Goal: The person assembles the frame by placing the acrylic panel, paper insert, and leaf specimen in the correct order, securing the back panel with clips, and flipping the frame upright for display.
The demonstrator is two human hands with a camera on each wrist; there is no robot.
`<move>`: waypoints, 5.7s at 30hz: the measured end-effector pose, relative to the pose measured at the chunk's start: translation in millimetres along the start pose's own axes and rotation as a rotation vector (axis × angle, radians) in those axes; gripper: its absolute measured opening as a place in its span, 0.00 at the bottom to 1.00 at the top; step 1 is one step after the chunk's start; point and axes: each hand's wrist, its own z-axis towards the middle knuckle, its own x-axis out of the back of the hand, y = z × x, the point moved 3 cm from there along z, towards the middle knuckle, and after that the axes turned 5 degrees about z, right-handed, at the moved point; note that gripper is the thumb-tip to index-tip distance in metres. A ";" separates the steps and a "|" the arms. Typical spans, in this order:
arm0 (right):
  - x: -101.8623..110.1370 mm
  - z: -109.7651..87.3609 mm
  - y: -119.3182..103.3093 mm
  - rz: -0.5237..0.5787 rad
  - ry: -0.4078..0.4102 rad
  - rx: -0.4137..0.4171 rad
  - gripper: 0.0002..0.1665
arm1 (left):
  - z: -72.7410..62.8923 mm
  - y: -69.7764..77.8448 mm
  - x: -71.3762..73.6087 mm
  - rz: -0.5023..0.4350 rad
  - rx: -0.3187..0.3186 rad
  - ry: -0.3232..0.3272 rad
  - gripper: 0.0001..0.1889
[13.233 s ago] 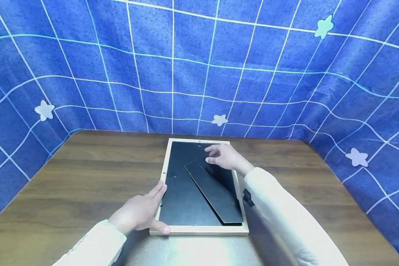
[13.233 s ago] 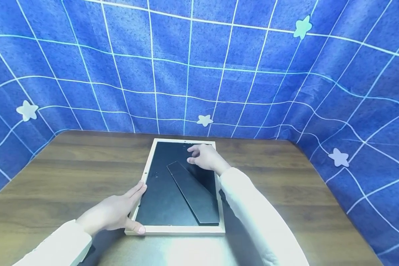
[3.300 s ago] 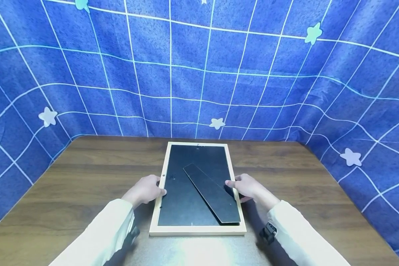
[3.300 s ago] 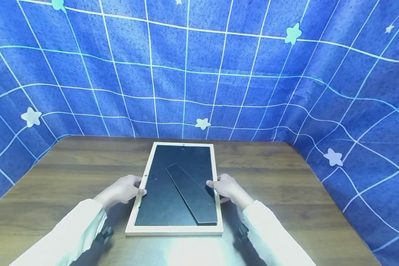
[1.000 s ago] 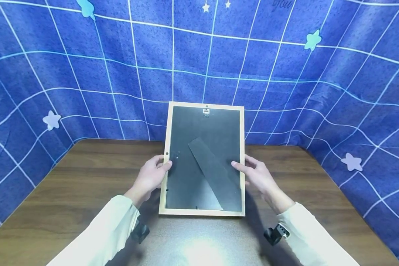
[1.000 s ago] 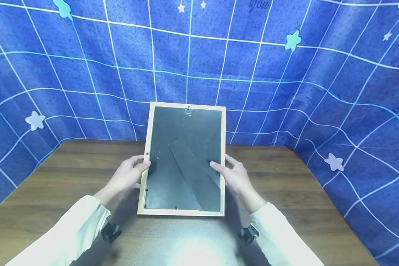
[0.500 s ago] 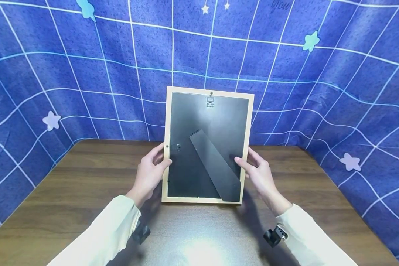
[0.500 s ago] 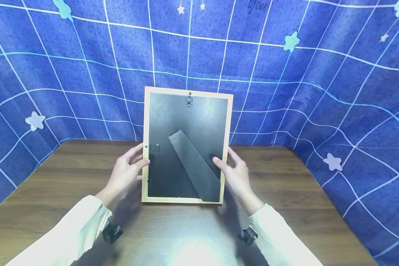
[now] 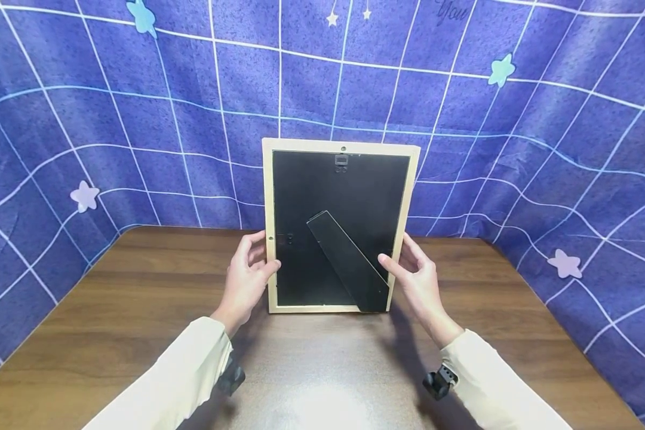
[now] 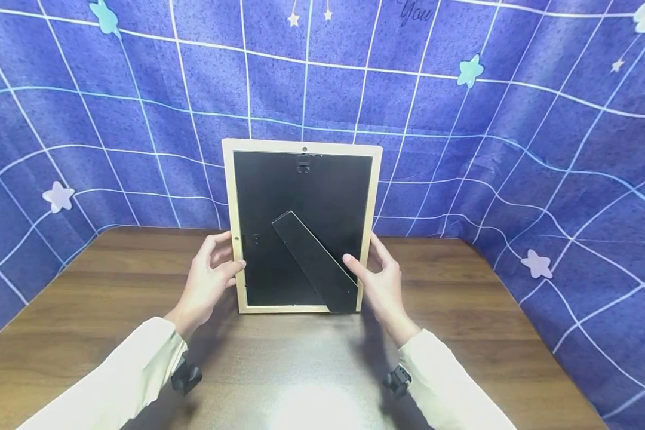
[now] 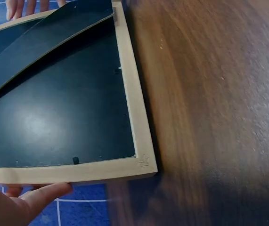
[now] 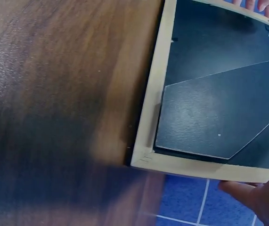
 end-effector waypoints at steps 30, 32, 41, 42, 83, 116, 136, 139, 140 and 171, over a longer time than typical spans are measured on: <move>2.3 -28.9 7.0 -0.340 0.139 0.158 0.22 | -5.5 1.7 8.4 0.397 -0.257 -0.028 0.42; 3.9 -31.0 10.3 -0.416 0.090 0.163 0.16 | -6.2 1.7 8.4 0.398 -0.242 -0.029 0.43; 8.2 -34.4 15.6 -0.494 -0.140 0.143 0.04 | -10.1 -1.1 8.3 0.395 -0.260 -0.009 0.43; 9.7 -34.4 15.7 -0.490 -0.160 0.138 0.03 | -10.2 -2.0 8.1 0.401 -0.265 -0.004 0.43; 32.8 -40.7 30.3 -0.423 -0.459 -0.007 0.08 | -32.3 -17.7 7.2 0.416 -0.462 0.053 0.42; 29.9 -42.1 22.4 -0.543 -0.561 0.027 0.08 | -10.2 -17.8 7.9 0.449 -0.514 0.014 0.43; 32.2 -34.7 21.9 -0.516 -0.483 -0.013 0.11 | -12.5 7.3 14.4 0.344 -0.497 0.041 0.37; 32.2 -34.3 22.0 -0.519 -0.482 -0.021 0.11 | -15.0 29.6 17.2 0.245 -0.627 0.110 0.42; 32.1 -34.2 22.3 -0.518 -0.484 -0.020 0.11 | -16.1 37.2 18.0 0.221 -0.669 0.124 0.43; 47.1 -34.1 -39.5 -0.568 -0.304 0.337 0.06 | -15.5 91.7 23.3 0.308 -0.793 0.030 0.35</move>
